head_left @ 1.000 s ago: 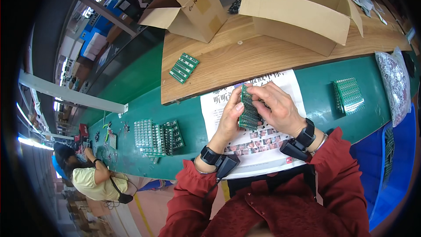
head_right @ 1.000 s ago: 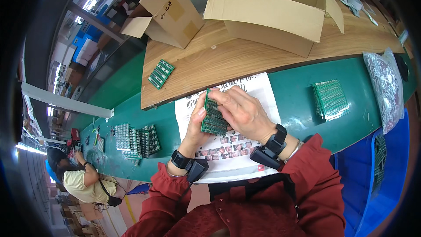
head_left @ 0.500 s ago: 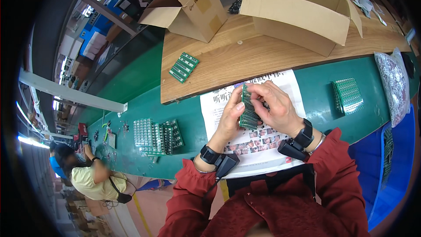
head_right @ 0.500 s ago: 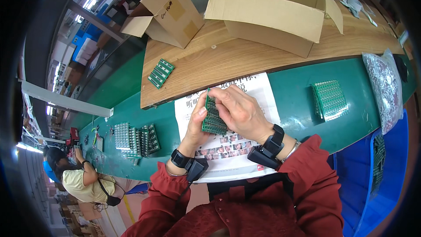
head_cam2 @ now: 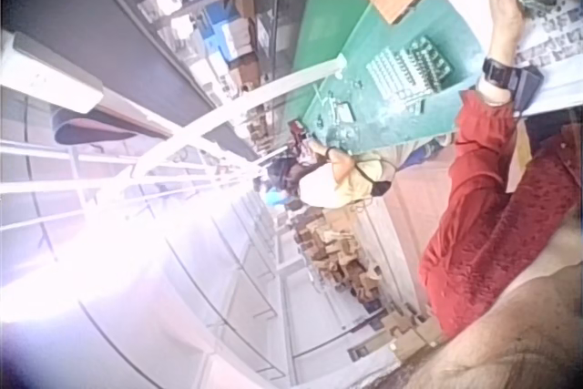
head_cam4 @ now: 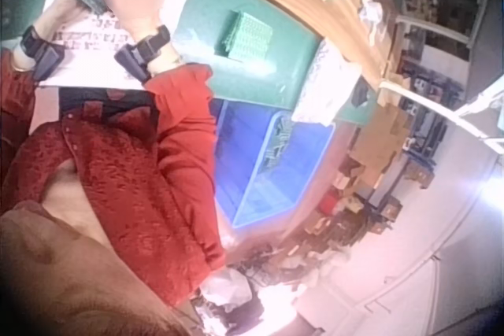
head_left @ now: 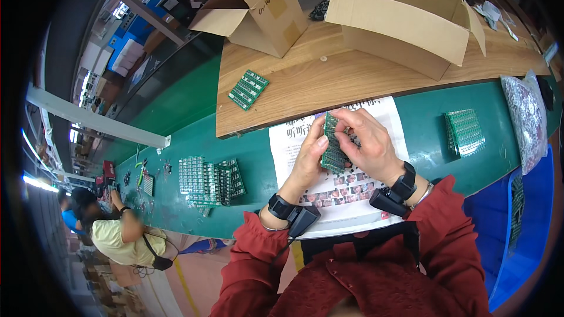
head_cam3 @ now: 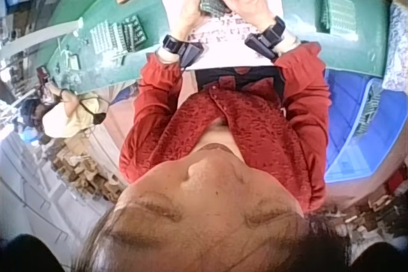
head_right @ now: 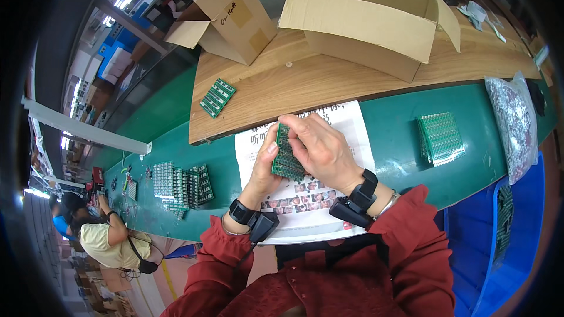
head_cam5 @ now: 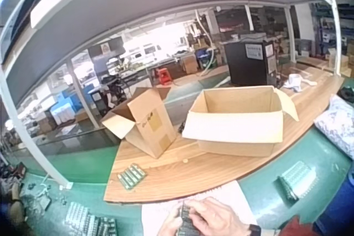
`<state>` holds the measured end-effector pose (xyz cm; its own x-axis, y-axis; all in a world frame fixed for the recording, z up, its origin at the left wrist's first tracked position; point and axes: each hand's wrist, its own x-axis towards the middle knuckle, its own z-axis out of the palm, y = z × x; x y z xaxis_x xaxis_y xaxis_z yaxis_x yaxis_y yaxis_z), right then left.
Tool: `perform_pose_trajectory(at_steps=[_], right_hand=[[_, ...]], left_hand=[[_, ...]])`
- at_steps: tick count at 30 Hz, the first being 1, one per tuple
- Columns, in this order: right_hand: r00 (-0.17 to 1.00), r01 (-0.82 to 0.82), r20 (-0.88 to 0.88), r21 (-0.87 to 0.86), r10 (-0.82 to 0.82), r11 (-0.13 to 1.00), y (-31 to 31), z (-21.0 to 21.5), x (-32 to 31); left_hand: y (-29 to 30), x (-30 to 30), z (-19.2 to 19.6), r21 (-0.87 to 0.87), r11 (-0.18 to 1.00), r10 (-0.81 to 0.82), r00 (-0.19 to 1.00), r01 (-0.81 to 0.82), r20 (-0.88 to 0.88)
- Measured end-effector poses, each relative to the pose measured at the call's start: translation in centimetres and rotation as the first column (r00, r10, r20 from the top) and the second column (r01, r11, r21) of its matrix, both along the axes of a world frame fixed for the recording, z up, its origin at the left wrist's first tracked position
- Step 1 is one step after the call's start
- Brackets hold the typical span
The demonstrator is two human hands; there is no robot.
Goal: The person picks up green circuit boards and inserts small black components into them by hand. They handle the boards one at a time, placing them on a green workbench and occasionally stacking them. The task involves repetitive manual insertion of parts into the circuit boards.
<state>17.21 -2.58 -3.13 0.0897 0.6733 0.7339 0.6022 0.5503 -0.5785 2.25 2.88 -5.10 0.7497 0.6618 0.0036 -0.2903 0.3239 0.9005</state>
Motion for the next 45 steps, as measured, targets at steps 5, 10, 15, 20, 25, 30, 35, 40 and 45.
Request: perform_pose_trajectory(at_steps=[5, 10, 15, 20, 25, 30, 35, 40, 45], right_hand=[[0.999, -0.027, 0.029, 0.111, 0.024, 0.993, 0.3, 0.0, 0.1], [1.0, -0.016, 0.013, 0.141, 0.015, 0.99, 0.2, 1.1, 0.1], [1.0, -0.017, 0.02, 0.108, 0.015, 0.994, 0.5, 0.4, -0.2], [1.0, 0.01, -0.022, 0.127, -0.007, 0.992, 0.1, 0.7, 0.3], [1.0, -0.013, 0.016, 0.107, 0.011, 0.994, 0.1, 0.9, -0.2], [0.994, 0.041, 0.094, 0.143, -0.055, 0.989, 0.1, 0.7, -0.3], [1.0, -0.026, 0.008, 0.082, 0.025, 0.996, 0.0, 0.8, -0.2], [0.996, -0.052, -0.076, -0.086, 0.046, 0.995, -0.4, 0.8, -0.1], [0.996, -0.014, 0.084, 0.048, 0.01, 0.999, -0.1, 0.8, -0.4]], left_hand=[[0.0, 0.0, -0.2, 0.049, 0.999, 0.0, 1.0, -0.001, 0.015], [0.0, 0.2, 0.2, 0.022, 1.0, -0.01, 1.0, 0.01, 0.021], [0.3, -0.1, -0.5, 0.059, 0.998, -0.014, 1.0, 0.014, 0.003], [0.0, 0.2, 0.4, -0.023, 1.0, 0.001, 0.999, 0.0, 0.039], [0.1, 0.2, 0.1, 0.017, 1.0, -0.018, 1.0, 0.018, 0.025], [0.3, 0.1, -0.3, 0.064, 0.998, 0.021, 1.0, -0.022, 0.012], [0.1, 0.2, 0.4, 0.038, 0.999, -0.005, 1.0, 0.004, 0.014], [-0.2, 0.2, 0.8, -0.006, 1.0, 0.017, 1.0, -0.017, -0.006], [0.0, 0.3, 0.0, 0.086, 0.994, 0.079, 0.994, -0.073, -0.071]])
